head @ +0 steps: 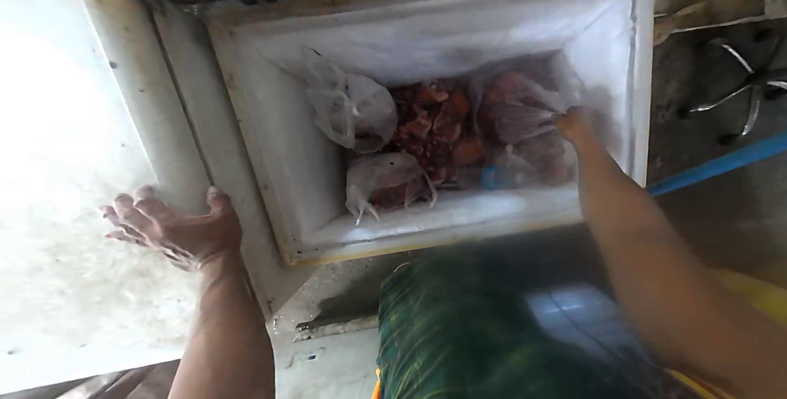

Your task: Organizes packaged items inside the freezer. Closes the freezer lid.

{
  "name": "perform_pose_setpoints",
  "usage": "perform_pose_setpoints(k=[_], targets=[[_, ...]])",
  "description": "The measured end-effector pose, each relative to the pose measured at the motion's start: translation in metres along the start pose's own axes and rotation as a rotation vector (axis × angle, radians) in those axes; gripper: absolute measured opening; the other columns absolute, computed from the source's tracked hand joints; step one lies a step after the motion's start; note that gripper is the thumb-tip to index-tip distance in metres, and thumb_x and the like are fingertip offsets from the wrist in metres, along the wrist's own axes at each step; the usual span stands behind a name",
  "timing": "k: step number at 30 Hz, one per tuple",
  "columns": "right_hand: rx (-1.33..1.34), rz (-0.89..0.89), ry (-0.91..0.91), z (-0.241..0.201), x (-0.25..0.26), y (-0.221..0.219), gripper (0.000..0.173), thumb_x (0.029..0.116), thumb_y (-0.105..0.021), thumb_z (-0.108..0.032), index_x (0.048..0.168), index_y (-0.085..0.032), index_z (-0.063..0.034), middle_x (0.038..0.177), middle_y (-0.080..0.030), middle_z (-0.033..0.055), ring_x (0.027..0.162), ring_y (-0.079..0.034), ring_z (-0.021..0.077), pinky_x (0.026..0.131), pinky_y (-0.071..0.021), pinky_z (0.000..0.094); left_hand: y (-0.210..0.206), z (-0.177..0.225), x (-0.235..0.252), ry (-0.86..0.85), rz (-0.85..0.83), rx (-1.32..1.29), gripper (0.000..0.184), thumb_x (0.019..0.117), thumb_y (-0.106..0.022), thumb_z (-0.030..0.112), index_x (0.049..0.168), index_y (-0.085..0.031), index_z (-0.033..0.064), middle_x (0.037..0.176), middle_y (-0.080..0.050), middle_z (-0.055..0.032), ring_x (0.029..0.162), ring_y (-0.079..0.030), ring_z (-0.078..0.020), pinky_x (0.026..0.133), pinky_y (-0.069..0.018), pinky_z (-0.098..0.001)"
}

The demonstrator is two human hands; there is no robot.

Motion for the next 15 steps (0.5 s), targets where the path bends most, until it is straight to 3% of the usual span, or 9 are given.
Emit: perform_pose_setpoints(k=[6, 10, 15], targets=[[0.055, 0.056, 0.039, -0.006, -0.007, 0.0, 0.047, 0.102, -0.058, -0.038, 0.127, -0.066, 0.0014, 0.13, -0.064, 0.0295, 0.126, -0.058, 0.0492, 0.102, -0.0443, 0.0707, 0.0, -0.001, 0.0, 0.001, 0.015, -0.006, 0.084, 0.0883, -0.062, 0.061, 0.15, -0.046, 0.0063, 0.163, -0.034, -0.021, 0.158, -0.019, -0.0357, 0.128, -0.0068, -0.0548], [0.125, 0.061, 0.045, -0.013, -0.009, -0.005, 0.045, 0.1009, -0.062, -0.029, 0.133, -0.061, 0.0028, 0.138, -0.057, 0.03, 0.131, -0.054, 0.0479, 0.106, -0.0438, 0.0677, 0.0, -0.002, 0.0, 0.008, 0.017, -0.009, 0.085, 0.0888, -0.062, 0.061, 0.151, -0.045, 0.0055, 0.165, -0.032, -0.0221, 0.158, -0.017, -0.0374, 0.128, -0.0068, -0.0534], [0.112, 0.067, 0.049, -0.014, -0.016, -0.01, 0.043, 0.1019, -0.061, -0.032, 0.129, -0.063, 0.0011, 0.136, -0.058, 0.0304, 0.128, -0.056, 0.0489, 0.103, -0.0439, 0.07, -0.001, -0.004, 0.001, 0.01, 0.013, -0.009, 0.086, 0.0884, -0.062, 0.062, 0.152, -0.046, 0.0065, 0.165, -0.03, -0.0224, 0.158, -0.016, -0.0385, 0.128, -0.0069, -0.0542]])
Point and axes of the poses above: each hand's wrist, its own x-axis towards the middle knuckle, its own y-axis out of the back of the hand, z = x × y, the point moved 1 cm from there along x, towards the middle knuckle
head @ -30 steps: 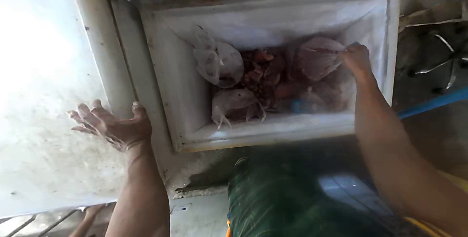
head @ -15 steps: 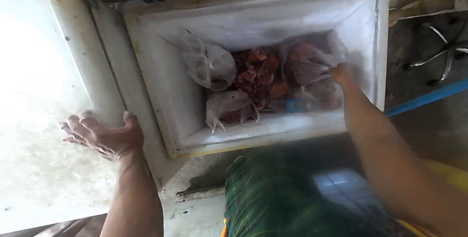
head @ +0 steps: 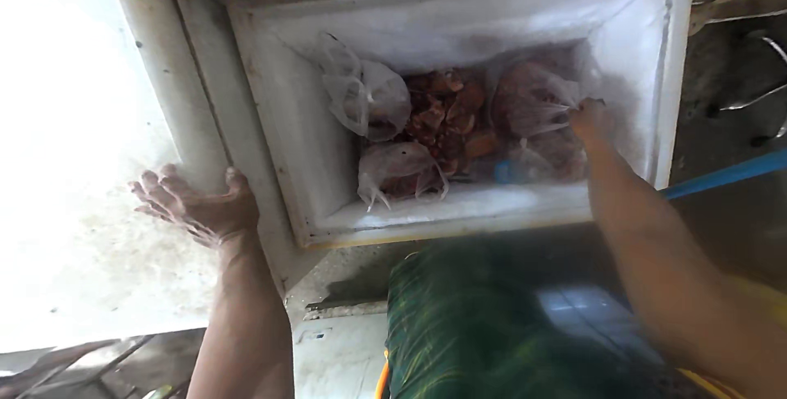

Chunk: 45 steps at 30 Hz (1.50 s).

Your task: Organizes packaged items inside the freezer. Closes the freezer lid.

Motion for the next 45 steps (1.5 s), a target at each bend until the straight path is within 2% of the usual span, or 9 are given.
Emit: perform_pose_setpoints(k=[9, 25, 31, 34, 37, 39, 41, 42, 45], targets=[[0.011, 0.002, 0.053, -0.006, -0.018, 0.004, 0.046, 0.1019, -0.06, -0.031, 0.137, -0.059, -0.0011, 0.141, -0.055, 0.0302, 0.131, -0.053, 0.0496, 0.105, -0.0431, 0.0702, -0.011, -0.012, 0.005, -0.021, 0.029, 0.034, 0.086, 0.0885, -0.06, 0.067, 0.151, -0.047, 0.009, 0.164, -0.034, -0.0202, 0.157, -0.02, -0.0367, 0.128, -0.0101, -0.0545], [-0.069, 0.152, 0.109, -0.011, -0.01, -0.007, 0.047, 0.0924, -0.069, -0.022, 0.134, -0.062, -0.0028, 0.152, -0.044, 0.025, 0.143, -0.04, 0.0454, 0.113, -0.0405, 0.0612, -0.005, -0.006, 0.001, -0.013, 0.025, -0.003, 0.084, 0.0888, -0.061, 0.063, 0.15, -0.048, 0.0075, 0.164, -0.033, -0.0222, 0.157, -0.02, -0.0378, 0.128, -0.0104, -0.0524], [-0.06, 0.113, 0.09, -0.018, -0.018, -0.007, 0.043, 0.0945, -0.066, -0.023, 0.134, -0.064, -0.0055, 0.15, -0.046, 0.0274, 0.14, -0.043, 0.0472, 0.11, -0.0426, 0.063, -0.003, -0.005, 0.002, -0.001, 0.018, -0.005, 0.086, 0.0882, -0.062, 0.063, 0.151, -0.047, 0.0068, 0.165, -0.031, -0.0227, 0.158, -0.019, -0.038, 0.128, -0.0103, -0.0525], [-0.049, 0.118, 0.105, -0.019, -0.024, -0.004, 0.053, 0.0923, -0.069, -0.023, 0.14, -0.058, -0.0031, 0.15, -0.044, 0.0316, 0.14, -0.041, 0.0518, 0.109, -0.0402, 0.0689, -0.002, -0.003, 0.002, -0.006, 0.008, -0.016, 0.085, 0.0886, -0.063, 0.06, 0.151, -0.046, 0.0053, 0.164, -0.032, -0.0238, 0.157, -0.019, -0.0396, 0.128, -0.0102, -0.0534], [-0.056, 0.203, 0.158, -0.027, -0.035, 0.001, 0.088, 0.083, -0.073, -0.028, 0.16, -0.035, -0.0096, 0.161, -0.029, 0.0311, 0.147, -0.029, 0.054, 0.114, -0.0309, 0.0719, 0.0, -0.004, 0.002, -0.009, 0.012, -0.011, 0.086, 0.089, -0.062, 0.061, 0.151, -0.046, 0.0044, 0.164, -0.032, -0.0245, 0.157, -0.019, -0.0404, 0.128, -0.0098, -0.0542], [-0.016, 0.249, 0.247, -0.05, -0.063, 0.005, 0.084, 0.0835, -0.072, -0.025, 0.158, -0.037, -0.0083, 0.16, -0.031, 0.0307, 0.147, -0.028, 0.0527, 0.117, -0.0277, 0.0693, -0.001, -0.007, 0.002, -0.012, 0.025, -0.006, 0.087, 0.089, -0.062, 0.061, 0.152, -0.045, 0.0042, 0.164, -0.032, -0.0243, 0.156, -0.02, -0.0413, 0.128, -0.0103, -0.0553], [-0.029, 0.124, 0.338, -0.086, -0.105, 0.002, 0.046, 0.1018, -0.057, -0.026, 0.14, -0.056, -0.0008, 0.146, -0.05, 0.0296, 0.137, -0.048, 0.0462, 0.114, -0.0395, 0.0608, -0.005, -0.01, 0.004, -0.009, 0.052, -0.018, 0.086, 0.0883, -0.063, 0.062, 0.151, -0.047, 0.0059, 0.163, -0.034, -0.0232, 0.156, -0.021, -0.0409, 0.128, -0.0108, -0.0546], [-0.031, -0.03, 0.412, -0.102, -0.127, -0.006, 0.04, 0.1075, -0.051, -0.027, 0.134, -0.06, 0.0019, 0.138, -0.058, 0.0286, 0.13, -0.056, 0.0433, 0.11, -0.0442, 0.0594, -0.006, -0.011, 0.005, -0.006, 0.058, -0.018, 0.085, 0.0882, -0.063, 0.062, 0.151, -0.048, 0.0066, 0.163, -0.034, -0.0231, 0.156, -0.021, -0.0404, 0.128, -0.0109, -0.0542], [-0.016, -0.439, 0.763, -0.132, -0.173, -0.075, 0.033, 0.1059, -0.056, -0.03, 0.12, -0.071, -0.0034, 0.129, -0.066, 0.0181, 0.123, -0.062, 0.0314, 0.108, -0.0492, 0.0518, -0.008, -0.013, 0.006, 0.003, 0.056, -0.004, 0.084, 0.0883, -0.062, 0.064, 0.151, -0.049, 0.0086, 0.163, -0.036, -0.0222, 0.156, -0.023, -0.0384, 0.128, -0.0118, -0.0539]])
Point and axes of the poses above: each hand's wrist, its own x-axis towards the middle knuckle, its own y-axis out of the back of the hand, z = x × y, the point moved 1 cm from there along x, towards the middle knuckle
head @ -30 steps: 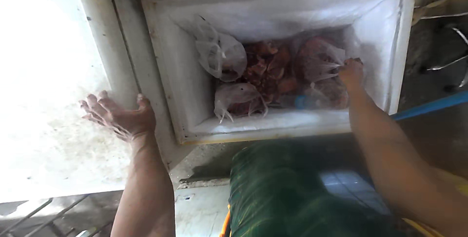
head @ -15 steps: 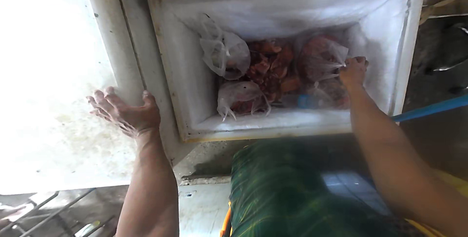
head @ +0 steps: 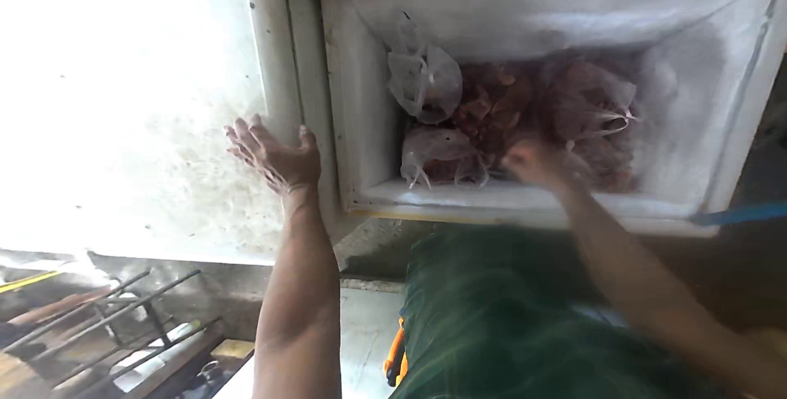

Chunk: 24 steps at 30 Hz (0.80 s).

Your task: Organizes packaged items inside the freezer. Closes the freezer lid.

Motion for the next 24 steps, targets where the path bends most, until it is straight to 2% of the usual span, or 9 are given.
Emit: perform_pose_setpoints(k=[2, 5, 9, 13, 14, 16, 19, 21, 24], targets=[[-0.039, -0.182, 0.102, -0.022, 0.011, -0.043, 0.032, 0.0997, -0.063, -0.022, 0.13, -0.07, -0.0115, 0.146, -0.056, 0.0169, 0.137, -0.052, 0.0321, 0.115, -0.0435, 0.0518, -0.001, -0.001, 0.0, -0.014, 0.015, 0.0, 0.083, 0.0886, -0.061, 0.063, 0.15, -0.05, 0.0085, 0.162, -0.037, -0.0225, 0.156, -0.025, -0.0385, 0.128, -0.0132, -0.0549], [-0.172, -0.411, -0.052, -0.051, 0.019, -0.064, 0.046, 0.0949, -0.069, -0.025, 0.139, -0.065, -0.0121, 0.159, -0.039, 0.0251, 0.145, -0.038, 0.045, 0.113, -0.0378, 0.0656, -0.001, -0.003, 0.0, -0.03, 0.016, -0.015, 0.081, 0.0899, -0.06, 0.062, 0.15, -0.049, 0.0088, 0.161, -0.038, -0.0222, 0.155, -0.025, -0.0386, 0.127, -0.0128, -0.0559], [-0.262, -0.432, -0.123, -0.049, 0.038, -0.066, 0.04, 0.0941, -0.069, -0.033, 0.126, -0.071, -0.0081, 0.148, -0.051, 0.0237, 0.14, -0.044, 0.0443, 0.109, -0.0402, 0.0685, -0.003, -0.005, 0.0, -0.068, 0.032, -0.034, 0.082, 0.0889, -0.06, 0.064, 0.15, -0.05, 0.0102, 0.162, -0.038, -0.0205, 0.156, -0.024, -0.0388, 0.127, -0.0118, -0.057], [0.099, -0.269, -0.241, -0.046, 0.042, -0.053, 0.035, 0.106, -0.055, -0.023, 0.135, -0.062, -0.0042, 0.133, -0.064, 0.0235, 0.124, -0.061, 0.0394, 0.105, -0.0475, 0.062, 0.009, -0.006, -0.017, -0.174, 0.139, -0.283, 0.068, 0.0932, -0.063, 0.053, 0.142, -0.057, 0.0056, 0.157, -0.043, -0.0236, 0.152, -0.03, -0.04, 0.126, -0.0194, -0.0551], [0.163, -0.16, -0.312, -0.048, 0.04, -0.049, 0.037, 0.1069, -0.052, -0.024, 0.138, -0.061, -0.0064, 0.134, -0.063, 0.0222, 0.124, -0.062, 0.0386, 0.105, -0.0481, 0.0617, 0.016, 0.006, -0.025, -0.195, 0.087, -0.346, 0.064, 0.0955, -0.063, 0.048, 0.139, -0.058, 0.0014, 0.15, -0.05, -0.0263, 0.146, -0.04, -0.0418, 0.122, -0.0283, -0.0553], [0.167, 0.08, -0.447, -0.044, 0.032, -0.043, 0.043, 0.1096, -0.044, -0.032, 0.137, -0.06, -0.0025, 0.135, -0.062, 0.0256, 0.125, -0.06, 0.0423, 0.104, -0.0461, 0.0654, 0.025, 0.042, -0.06, -0.179, -0.256, -0.347, 0.057, 0.0994, -0.058, 0.046, 0.13, -0.063, -0.0021, 0.137, -0.057, -0.029, 0.134, -0.05, -0.0454, 0.113, -0.0375, -0.0589], [0.121, 0.236, -0.543, -0.053, 0.026, -0.041, 0.063, 0.1106, -0.029, -0.053, 0.15, -0.051, -0.0096, 0.148, -0.055, 0.0227, 0.139, -0.051, 0.0412, 0.113, -0.0391, 0.0664, -0.011, 0.079, -0.113, -0.194, -0.736, -0.228, 0.088, 0.0915, -0.049, 0.077, 0.129, -0.065, -0.001, 0.14, -0.055, -0.0306, 0.136, -0.047, -0.0488, 0.114, -0.0362, -0.066], [0.107, 0.254, -0.542, -0.072, 0.028, -0.049, 0.07, 0.1067, -0.034, -0.061, 0.15, -0.051, -0.0079, 0.15, -0.053, 0.0217, 0.141, -0.049, 0.0391, 0.115, -0.0386, 0.0646, -0.046, 0.087, -0.139, -0.249, -0.788, -0.185, 0.102, 0.0792, -0.054, 0.089, 0.125, -0.067, -0.0019, 0.137, -0.056, -0.0319, 0.135, -0.046, -0.0501, 0.114, -0.0332, -0.0668], [0.034, 0.101, -0.726, -0.106, 0.029, -0.07, 0.09, 0.0895, -0.054, -0.079, 0.132, -0.064, -0.0001, 0.136, -0.062, 0.0267, 0.131, -0.057, 0.0429, 0.109, -0.0426, 0.0668, -0.076, 0.089, -0.152, -0.318, -0.8, -0.138, 0.096, 0.0751, -0.068, 0.077, 0.124, -0.065, -0.0048, 0.14, -0.054, -0.0313, 0.139, -0.042, -0.049, 0.118, -0.0294, -0.0639]])
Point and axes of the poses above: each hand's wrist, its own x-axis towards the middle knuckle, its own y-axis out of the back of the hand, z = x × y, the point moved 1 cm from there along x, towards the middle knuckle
